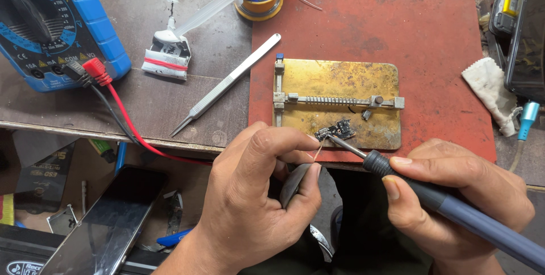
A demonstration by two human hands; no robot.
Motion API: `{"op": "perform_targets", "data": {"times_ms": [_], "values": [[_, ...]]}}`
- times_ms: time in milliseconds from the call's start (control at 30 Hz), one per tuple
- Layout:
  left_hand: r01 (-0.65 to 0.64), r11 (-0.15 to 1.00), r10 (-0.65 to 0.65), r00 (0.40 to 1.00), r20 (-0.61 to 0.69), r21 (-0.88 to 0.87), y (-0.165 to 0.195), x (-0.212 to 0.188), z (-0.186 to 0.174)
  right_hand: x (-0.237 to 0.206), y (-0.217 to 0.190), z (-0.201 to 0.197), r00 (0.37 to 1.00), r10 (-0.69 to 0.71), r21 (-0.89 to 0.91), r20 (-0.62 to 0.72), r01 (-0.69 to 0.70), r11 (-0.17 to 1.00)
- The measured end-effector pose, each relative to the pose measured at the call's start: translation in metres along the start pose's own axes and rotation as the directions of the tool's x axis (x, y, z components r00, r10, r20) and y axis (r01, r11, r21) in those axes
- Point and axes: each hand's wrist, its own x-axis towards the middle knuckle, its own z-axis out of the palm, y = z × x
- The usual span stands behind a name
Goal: The person uses a soldering iron and solder wire to attach components on a small circuit board held in a vise. They apply flux paste, then repeatedly heat and feed solder to secure connections on the board.
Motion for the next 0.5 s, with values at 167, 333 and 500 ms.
{"op": "perform_targets", "data": {"times_ms": [167,333,500], "values": [[0.008,1.0,-0.008,1.0,0.002,0.003,0.0001,0.0002,-0.0002,-0.0012,-0.0006,0.0004,1.0,0.015,-0.014,-0.012,-0.015,1.0],[0.01,1.0,-0.01,1.0,0.006,-0.003,0.0002,0.0006,-0.0006,-0.0004,-0.0005,0.0,1.0,0.007,-0.015,0.001,-0.007,1.0],[0.006,1.0,-0.006,1.0,0.008,-0.005,0.0006,0.0009,-0.0007,0.0009,-0.0023,-0.001,1.0,-0.002,-0.017,0.023,0.002,1.0]]}}
